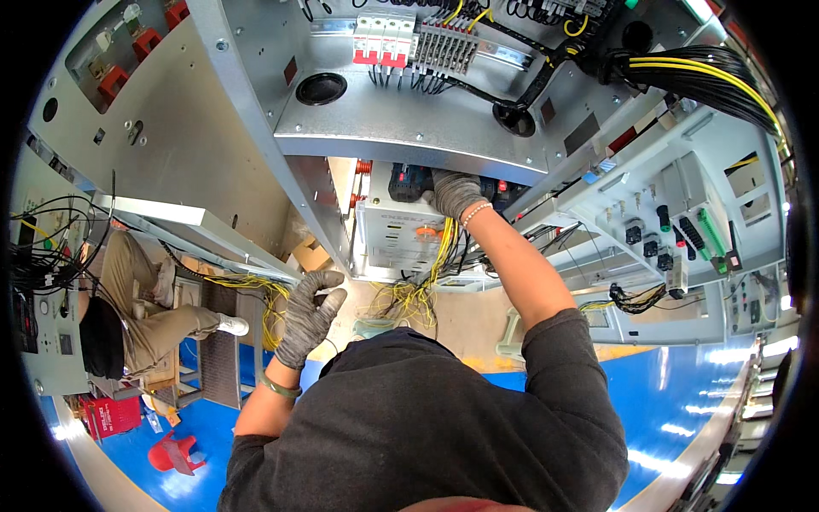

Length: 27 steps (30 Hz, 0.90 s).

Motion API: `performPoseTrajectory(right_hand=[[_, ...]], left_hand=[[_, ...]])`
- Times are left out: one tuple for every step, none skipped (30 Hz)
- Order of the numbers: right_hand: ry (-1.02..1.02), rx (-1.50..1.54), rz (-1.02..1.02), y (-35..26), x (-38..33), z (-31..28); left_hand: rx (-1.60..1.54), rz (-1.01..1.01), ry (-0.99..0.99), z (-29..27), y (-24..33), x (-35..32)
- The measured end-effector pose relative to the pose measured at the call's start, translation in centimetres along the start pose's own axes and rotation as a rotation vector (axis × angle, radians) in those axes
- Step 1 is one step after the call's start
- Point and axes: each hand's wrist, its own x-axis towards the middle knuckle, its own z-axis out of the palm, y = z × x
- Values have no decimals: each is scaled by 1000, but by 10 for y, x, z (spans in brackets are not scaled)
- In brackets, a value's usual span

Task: The person works inside an open electrical cabinet, using a cordless drill to fasten components and organizing wires. They secure a metal panel and route black and yellow cables through the interior, then continue tightening connections and arranging wiring bundles.

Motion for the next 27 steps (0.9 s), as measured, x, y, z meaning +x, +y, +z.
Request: performPoseTrajectory(right_hand=[[-4, -2, -9, 0, -1, -4], [96, -44, 24, -2, 0, 12], [97, -65, 20, -6, -1, 5], [71, -59, 40, -6, 0, 6], [46, -52, 61, -5, 1, 11], [85, -63, 43, -3, 0, 20], [128, -70, 21, -3, -4, 27], [170, -77, 2, -2, -9, 33], [193, -83, -41, -1, -18, 32], [299, -52, -110, 1, -30, 28], [404, -22, -179, 4, -42, 24], [411, 83, -238, 10, -54, 17], [420, 186, -296, 17, -65, 8], [430, 288, -356, 20, -76, -3], [529, 355, -348, 18, -87, -20], [573, 402, -359, 23, -88, -39], [616, 448, -372, 29, -90, -58], [723, 388, -329, 32, -89, -85], [858, 313, -294, 39, -83, -110], [989, 237, -252, 46, -74, -135], [1014, 326, -182, 48, -66, -162], [1060, 302, -120, 56, -53, -176], [1046, 290, -70, 59, -41, -188], [1031, 280, -24, 61, -28, -200], [1014, 265, 33, 64, -19, -209], [1029, 239, -29, 71, -5, -211], [1041, 211, -89, 82, 11, -205]], left_hand=[[33, 31, -6, 0, 7, 5], [67, 61, -13, 2, 17, 10], [98, 93, -12, 2, 26, 17], [155, 199, -27, 1, 37, 28], [186, 282, -6, 1, 42, 41], [215, 364, 19, 0, 44, 54], [250, 446, 48, -1, 50, 67], [314, 532, 90, -2, 58, 80], [371, 616, 136, -3, 66, 95], [433, 701, 182, -5, 77, 107], [443, 681, 215, -7, 88, 116], [448, 664, 247, -8, 100, 125], [451, 652, 278, -9, 111, 137], [381, 722, 309, -12, 121, 154], [303, 695, 336, -12, 135, 169], [223, 666, 358, -10, 150, 182], [143, 636, 379, -8, 165, 196], [-25, 632, 360, -7, 173, 216], [-190, 627, 334, -4, 180, 241], [-354, 617, 299, 1, 188, 260], [-367, 544, 264, 4, 199, 271], [-385, 477, 221, 9, 213, 279], [-399, 405, 190, 10, 221, 283], [-396, 381, 230, 9, 226, 288], [-395, 354, 257, 12, 229, 294], [-394, 328, 285, 13, 231, 300], [-355, 379, 308, 16, 230, 307]])
